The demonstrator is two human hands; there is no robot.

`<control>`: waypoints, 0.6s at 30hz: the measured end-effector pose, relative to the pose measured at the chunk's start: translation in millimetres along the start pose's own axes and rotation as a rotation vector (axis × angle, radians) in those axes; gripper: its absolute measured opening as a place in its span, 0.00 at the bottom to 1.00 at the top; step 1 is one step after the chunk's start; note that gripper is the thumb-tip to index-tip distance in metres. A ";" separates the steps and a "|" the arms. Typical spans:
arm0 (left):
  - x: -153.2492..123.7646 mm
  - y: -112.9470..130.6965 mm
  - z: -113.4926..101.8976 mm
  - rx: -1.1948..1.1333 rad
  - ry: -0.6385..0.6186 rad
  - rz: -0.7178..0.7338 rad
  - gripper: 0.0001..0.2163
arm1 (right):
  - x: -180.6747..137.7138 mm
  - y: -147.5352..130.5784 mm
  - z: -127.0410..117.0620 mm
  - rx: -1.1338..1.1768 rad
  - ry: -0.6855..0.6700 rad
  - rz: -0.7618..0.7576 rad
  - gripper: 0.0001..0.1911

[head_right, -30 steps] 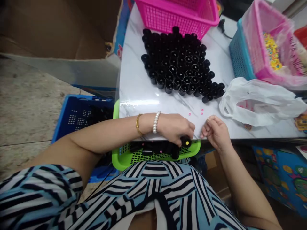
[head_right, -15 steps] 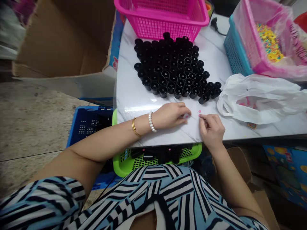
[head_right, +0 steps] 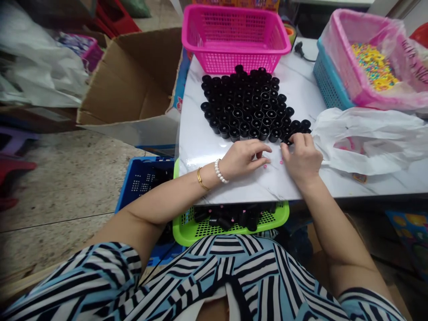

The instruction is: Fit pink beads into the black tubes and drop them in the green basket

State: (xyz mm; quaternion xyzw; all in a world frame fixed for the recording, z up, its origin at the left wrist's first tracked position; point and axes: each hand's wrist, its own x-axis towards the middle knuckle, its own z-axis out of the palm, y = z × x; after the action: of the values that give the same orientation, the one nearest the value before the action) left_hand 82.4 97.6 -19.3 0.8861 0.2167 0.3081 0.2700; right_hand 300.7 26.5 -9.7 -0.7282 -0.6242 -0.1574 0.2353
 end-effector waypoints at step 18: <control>9.9 -0.3 -25.1 -0.065 -0.256 -0.135 0.14 | -80.9 -31.5 -29.5 0.166 -0.210 -0.406 0.30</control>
State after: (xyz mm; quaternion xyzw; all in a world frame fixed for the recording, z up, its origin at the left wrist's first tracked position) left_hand 72.8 111.9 1.5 0.8924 0.2294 0.1806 0.3440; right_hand 257.8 -53.5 -22.6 -0.5782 -0.7897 -0.0731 0.1919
